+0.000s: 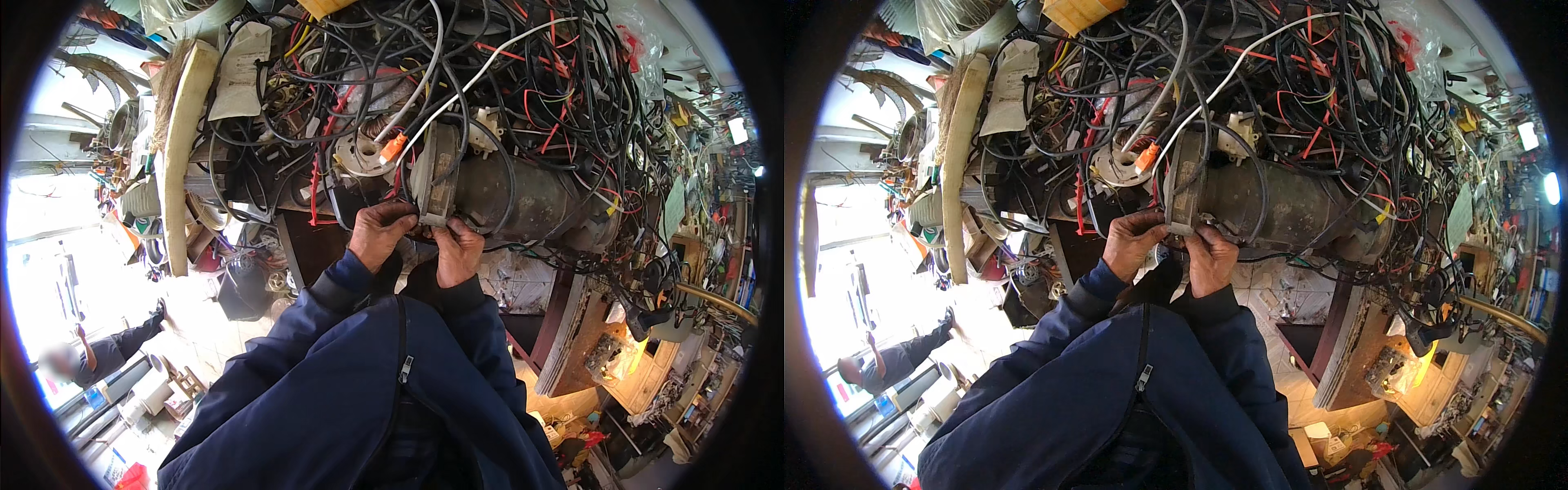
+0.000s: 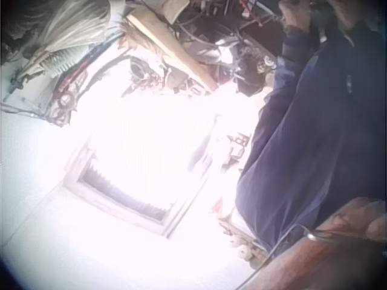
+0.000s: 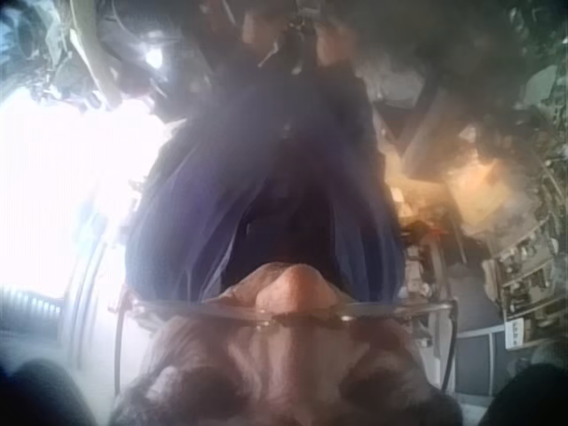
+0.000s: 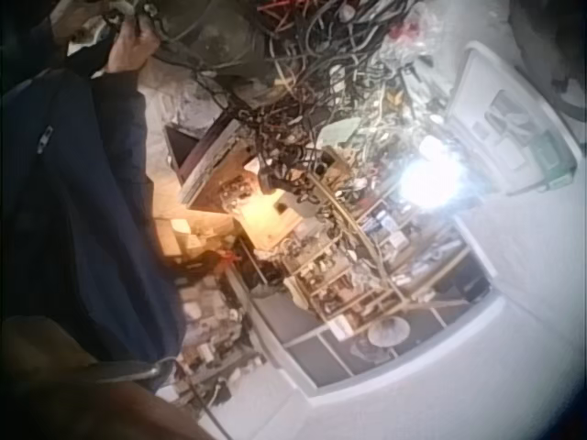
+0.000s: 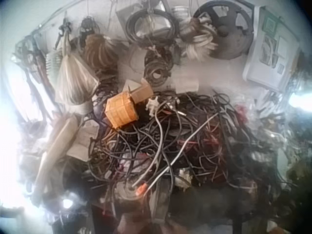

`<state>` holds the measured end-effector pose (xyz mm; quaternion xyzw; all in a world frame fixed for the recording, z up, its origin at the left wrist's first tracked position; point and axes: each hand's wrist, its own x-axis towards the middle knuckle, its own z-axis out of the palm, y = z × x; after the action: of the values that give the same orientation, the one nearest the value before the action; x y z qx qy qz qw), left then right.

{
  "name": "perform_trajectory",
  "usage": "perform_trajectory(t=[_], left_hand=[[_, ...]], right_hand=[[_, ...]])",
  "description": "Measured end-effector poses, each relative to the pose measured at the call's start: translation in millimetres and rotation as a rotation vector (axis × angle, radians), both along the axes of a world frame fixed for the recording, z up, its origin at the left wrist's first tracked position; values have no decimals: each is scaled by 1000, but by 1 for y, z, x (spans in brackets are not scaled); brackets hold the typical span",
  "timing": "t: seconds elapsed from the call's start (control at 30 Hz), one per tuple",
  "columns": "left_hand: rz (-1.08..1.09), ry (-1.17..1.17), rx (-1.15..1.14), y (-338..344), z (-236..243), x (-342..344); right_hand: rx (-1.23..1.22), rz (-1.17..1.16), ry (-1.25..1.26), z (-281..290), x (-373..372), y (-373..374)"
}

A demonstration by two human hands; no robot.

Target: The person works on a tangled mass of wires and electronic components, using a red handheld tool to strip or cut wires. They repeatedly handle small wire ends and connectors, moving between the wire pile and a cluttered workbench.

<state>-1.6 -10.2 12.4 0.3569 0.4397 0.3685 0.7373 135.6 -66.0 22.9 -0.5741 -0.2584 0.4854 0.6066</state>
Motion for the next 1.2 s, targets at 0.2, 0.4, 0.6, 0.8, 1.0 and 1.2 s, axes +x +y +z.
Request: perform_trajectory(t=[0.2, 0.4, 0.6, 0.8, 1.0, 1.2], left_hand=[[-9, 111, 59, -2, 0, 2], [-39, 208, 128, -4, 12, 3], [-67, 245, 205, -3, 10, 1], [-24, 194, 144, -3, 18, 3], [-8, 223, 95, -4, 20, 5], [-6, 249, 136, 2, 19, 6]], right_hand=[[26, 3, -98, -5, -1, -3], [-12, -52, -27, -5, -2, -3], [-18, -122, 132, 6, -6, 1], [-21, -124, 163, -1, -3, 0], [-4, -126, 163, 3, -3, 3], [-37, -90, 78, 2, 0, 0]])
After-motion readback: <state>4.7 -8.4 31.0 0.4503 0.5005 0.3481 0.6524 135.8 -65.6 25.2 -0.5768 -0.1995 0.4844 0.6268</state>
